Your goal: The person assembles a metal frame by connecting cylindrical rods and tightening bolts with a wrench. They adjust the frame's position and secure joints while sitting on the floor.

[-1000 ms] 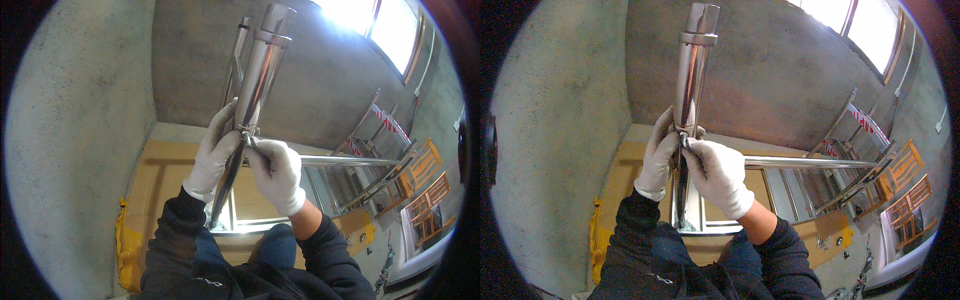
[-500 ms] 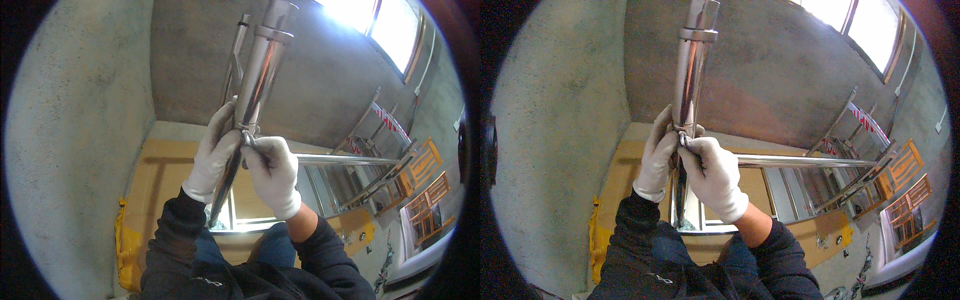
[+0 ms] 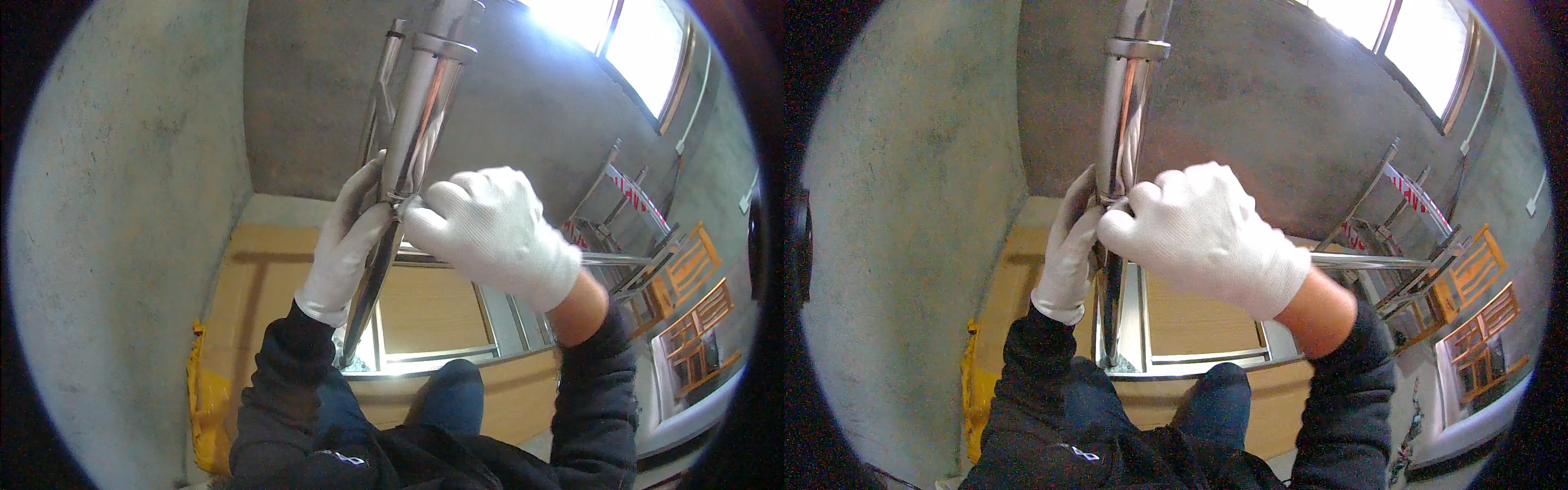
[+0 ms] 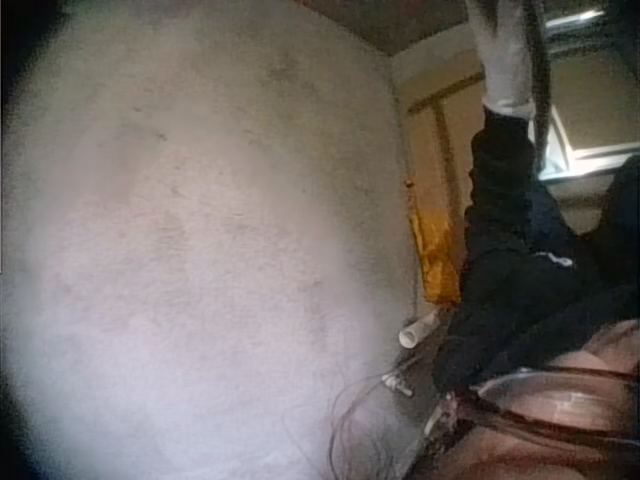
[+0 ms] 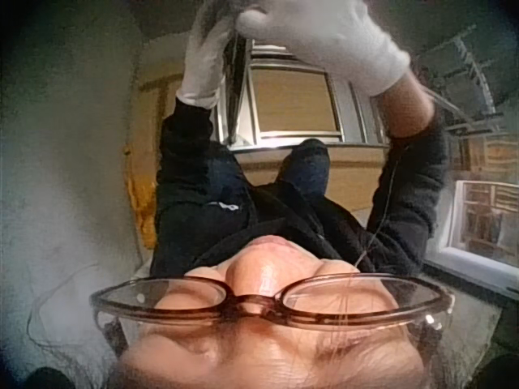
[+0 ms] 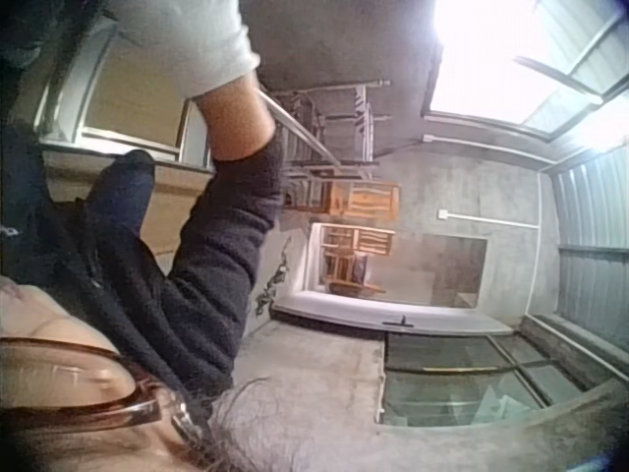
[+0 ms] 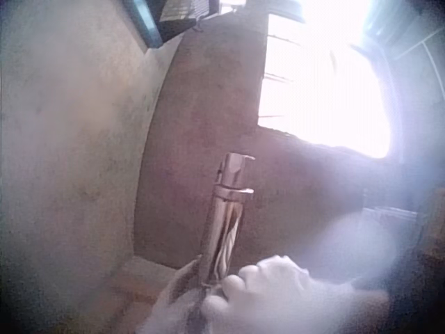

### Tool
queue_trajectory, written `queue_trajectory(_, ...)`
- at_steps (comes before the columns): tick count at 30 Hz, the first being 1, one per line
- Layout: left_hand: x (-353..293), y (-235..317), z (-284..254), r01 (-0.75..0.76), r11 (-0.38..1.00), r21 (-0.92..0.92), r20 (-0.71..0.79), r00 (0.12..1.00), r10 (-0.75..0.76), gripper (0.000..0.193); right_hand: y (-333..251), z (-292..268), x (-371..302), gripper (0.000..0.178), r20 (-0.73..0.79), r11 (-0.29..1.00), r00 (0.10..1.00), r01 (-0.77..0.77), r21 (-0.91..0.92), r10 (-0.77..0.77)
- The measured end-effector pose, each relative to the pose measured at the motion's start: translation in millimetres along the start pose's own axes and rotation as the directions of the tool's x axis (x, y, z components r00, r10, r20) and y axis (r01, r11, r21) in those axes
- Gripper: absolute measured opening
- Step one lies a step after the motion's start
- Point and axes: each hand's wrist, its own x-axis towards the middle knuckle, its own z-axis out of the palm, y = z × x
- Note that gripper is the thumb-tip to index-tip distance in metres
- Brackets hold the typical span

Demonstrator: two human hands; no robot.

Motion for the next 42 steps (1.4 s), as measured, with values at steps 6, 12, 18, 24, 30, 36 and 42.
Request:
queue_trajectory(6,-1,3,-2,-0.017,0.991,0.133,-0.026,0.999,0.021,0.055,7,-48,38,0.011,0.406,0.988,0.901,0.133,0.074,-0.152)
queue_trajectory(12,-9,5,-5,-0.024,0.98,0.198,-0.048,0.998,0.034,0.055,-27,-49,66,0.021,0.728,0.798,0.681,-0.484,0.36,0.085)
queue_trajectory(18,-8,-3,0,-0.026,0.988,0.151,0.007,1.0,0.026,0.054,-24,-61,61,0.032,0.779,0.767,0.605,-0.576,0.283,0.166)
queue_trajectory(24,-6,0,-8,0.032,0.991,0.132,-0.032,0.999,-0.028,0.055,0,-31,37,0.013,0.383,0.986,0.911,0.113,0.125,-0.153)
queue_trajectory(30,29,-2,-12,0.103,0.99,-0.094,0.084,0.992,-0.096,0.056,-1,-28,31,0.005,0.258,0.975,0.957,0.172,-0.138,-0.132)
queue_trajectory(36,45,10,-10,0.169,0.985,-0.025,0.088,0.982,-0.167,0.049,-1,-29,35,0.007,0.162,0.983,0.972,0.178,-0.047,-0.168)
queue_trajectory(42,45,-2,-5,0.123,0.984,-0.132,0.066,0.991,-0.115,0.045,0,-39,35,0.013,0.15,0.981,0.971,0.192,-0.032,-0.185)
